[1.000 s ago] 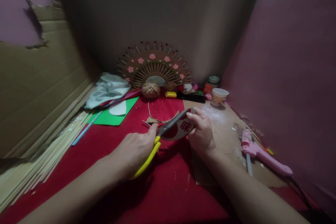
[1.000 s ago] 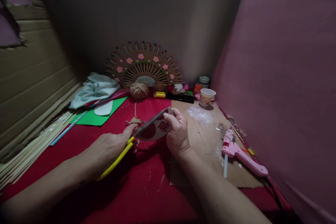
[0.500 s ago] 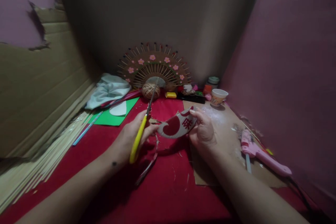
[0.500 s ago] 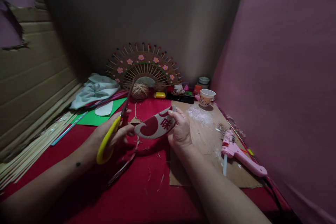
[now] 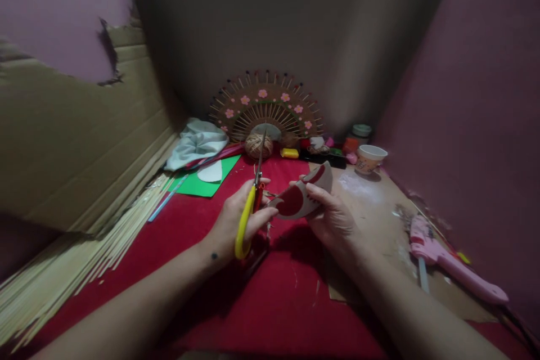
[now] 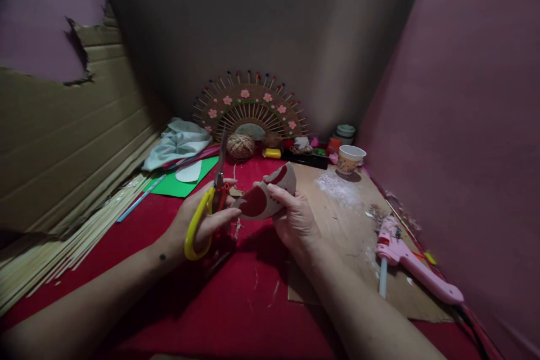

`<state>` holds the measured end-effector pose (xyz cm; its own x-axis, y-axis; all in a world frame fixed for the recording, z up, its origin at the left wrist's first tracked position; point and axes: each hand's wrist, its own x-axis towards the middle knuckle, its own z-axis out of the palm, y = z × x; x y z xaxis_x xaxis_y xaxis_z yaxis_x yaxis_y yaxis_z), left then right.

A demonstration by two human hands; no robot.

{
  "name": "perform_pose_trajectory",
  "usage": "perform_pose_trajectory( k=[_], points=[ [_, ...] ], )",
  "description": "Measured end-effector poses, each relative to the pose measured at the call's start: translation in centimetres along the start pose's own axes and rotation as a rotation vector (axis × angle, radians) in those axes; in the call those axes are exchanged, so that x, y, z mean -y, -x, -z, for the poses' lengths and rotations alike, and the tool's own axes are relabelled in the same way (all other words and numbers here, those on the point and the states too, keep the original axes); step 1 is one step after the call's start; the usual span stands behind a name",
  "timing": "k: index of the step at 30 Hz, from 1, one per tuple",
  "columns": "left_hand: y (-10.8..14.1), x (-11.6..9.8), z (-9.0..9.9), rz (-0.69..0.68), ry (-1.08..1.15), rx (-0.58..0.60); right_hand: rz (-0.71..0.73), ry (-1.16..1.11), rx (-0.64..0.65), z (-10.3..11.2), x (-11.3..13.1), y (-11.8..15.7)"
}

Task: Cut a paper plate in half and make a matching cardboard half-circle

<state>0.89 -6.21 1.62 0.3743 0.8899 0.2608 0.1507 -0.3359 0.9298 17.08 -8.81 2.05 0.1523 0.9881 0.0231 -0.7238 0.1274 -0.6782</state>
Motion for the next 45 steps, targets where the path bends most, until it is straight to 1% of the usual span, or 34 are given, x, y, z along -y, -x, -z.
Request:
perform_pose_trajectory(
  k=[4,8,13,16,20,23,25,27,29,32,36,39,42,45],
  points=[
    [0.4,0.4,0.1,-0.063,-0.139,0.055,0.041,0.063,0.048,0.2,0.0,0.1],
    [0.7,-0.3,0.0,-0.111,-0.264,0.06,0.061,0.078,0.071,0.2,0.2,0.1],
    [1.0,-1.5,-0.2,-0.123,-0.295,0.059,0.051,0.061,0.071,-0.1,0.5,0.2],
    [1.0,-1.7,-0.2,-0.121,-0.289,0.068,0.021,0.061,0.063,0.1,0.5,0.2],
    [0.9,-1.4,-0.1,-0.101,-0.246,0.068,0.015,0.057,0.098,0.5,0.3,0.0],
    [0.8,-1.0,0.0,-0.074,-0.184,0.053,-0.019,0.054,0.083,0.6,0.2,-0.1],
    [0.8,-0.7,0.0,-0.05,-0.122,0.057,-0.043,0.042,0.066,0.6,0.1,-0.1],
    [0.6,-0.4,0.0,-0.018,-0.039,0.054,-0.056,0.013,0.077,0.5,0.1,-0.2],
    [0.4,-0.3,-0.1,-0.003,0.038,0.015,-0.075,-0.02,0.104,0.6,0.0,-0.2],
    [0.2,-0.7,-0.2,-0.008,0.109,-0.061,-0.089,-0.05,0.112,0.6,0.1,-0.3],
    [0.0,-1.4,-0.2,0.007,0.176,-0.073,-0.068,-0.107,0.076,0.5,0.4,-0.2],
    [0.0,-1.5,-0.1,-0.018,0.186,-0.096,-0.07,-0.103,0.063,0.5,0.6,-0.2],
    [0.1,-1.4,-0.1,-0.023,0.185,-0.113,-0.054,-0.077,0.113,0.5,0.6,0.0],
    [0.3,-1.8,-0.1,-0.026,0.162,-0.122,-0.083,-0.033,0.184,0.4,0.4,0.3]
  ],
)
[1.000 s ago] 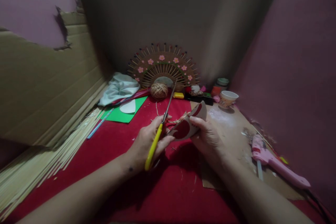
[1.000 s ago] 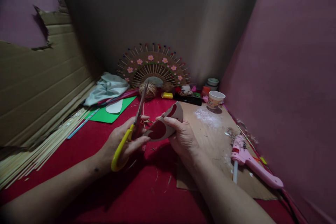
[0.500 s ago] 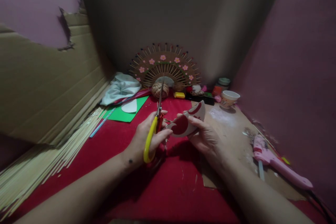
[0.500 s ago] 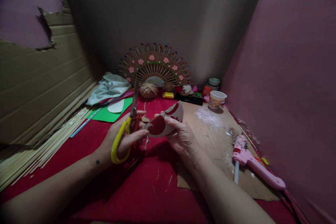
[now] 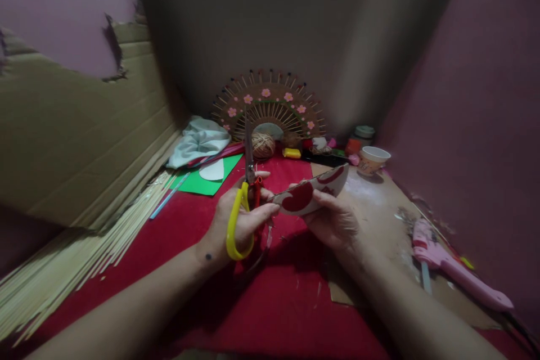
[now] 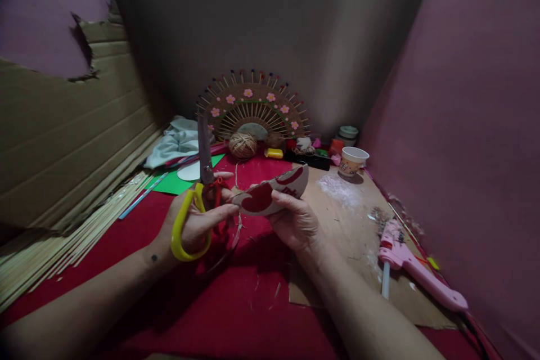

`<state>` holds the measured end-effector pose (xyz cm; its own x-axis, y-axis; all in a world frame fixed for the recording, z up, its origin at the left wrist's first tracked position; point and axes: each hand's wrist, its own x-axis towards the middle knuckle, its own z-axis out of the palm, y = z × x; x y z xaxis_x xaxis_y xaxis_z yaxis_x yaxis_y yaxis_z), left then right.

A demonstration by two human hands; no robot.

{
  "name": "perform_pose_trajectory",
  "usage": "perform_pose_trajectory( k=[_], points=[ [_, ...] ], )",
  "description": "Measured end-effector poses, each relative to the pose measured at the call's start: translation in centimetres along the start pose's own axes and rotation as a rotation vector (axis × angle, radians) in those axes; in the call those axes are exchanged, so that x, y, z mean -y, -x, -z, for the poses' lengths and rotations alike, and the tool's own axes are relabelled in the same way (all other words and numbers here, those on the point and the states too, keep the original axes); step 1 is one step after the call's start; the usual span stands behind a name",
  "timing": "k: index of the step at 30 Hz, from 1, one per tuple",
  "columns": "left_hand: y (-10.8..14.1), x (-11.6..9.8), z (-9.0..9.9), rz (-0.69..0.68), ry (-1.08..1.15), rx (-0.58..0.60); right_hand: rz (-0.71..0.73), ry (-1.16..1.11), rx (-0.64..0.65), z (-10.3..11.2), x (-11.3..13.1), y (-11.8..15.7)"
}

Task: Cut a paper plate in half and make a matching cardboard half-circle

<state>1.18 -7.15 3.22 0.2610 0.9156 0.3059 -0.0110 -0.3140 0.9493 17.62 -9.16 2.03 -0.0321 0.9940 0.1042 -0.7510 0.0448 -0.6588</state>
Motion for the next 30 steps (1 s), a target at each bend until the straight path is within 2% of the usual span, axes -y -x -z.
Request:
perform_pose_trajectory(
  k=[4,8,13,17,22,30],
  points=[
    [0.3,-0.5,-0.2,0.012,0.0,0.005,-0.032,0.045,0.094,-0.2,-0.2,0.3],
    [0.2,0.4,0.4,-0.029,-0.094,0.057,0.003,0.047,0.025,-0.2,-0.1,0.3],
    [-0.7,1.3,2.0,-0.2,-0.519,0.318,0.139,0.044,-0.142,-0.1,0.7,-0.4],
    [-1.0,0.4,2.6,-0.152,-0.75,0.507,0.236,0.046,-0.189,0.2,1.4,-1.0],
    [-0.8,-0.4,2.5,-0.131,-0.88,0.532,0.313,0.062,-0.186,0.6,1.5,-1.4],
    [-0.8,0.0,2.3,-0.151,-1.038,0.572,0.294,0.064,-0.188,0.5,1.6,-1.3]
  ],
)
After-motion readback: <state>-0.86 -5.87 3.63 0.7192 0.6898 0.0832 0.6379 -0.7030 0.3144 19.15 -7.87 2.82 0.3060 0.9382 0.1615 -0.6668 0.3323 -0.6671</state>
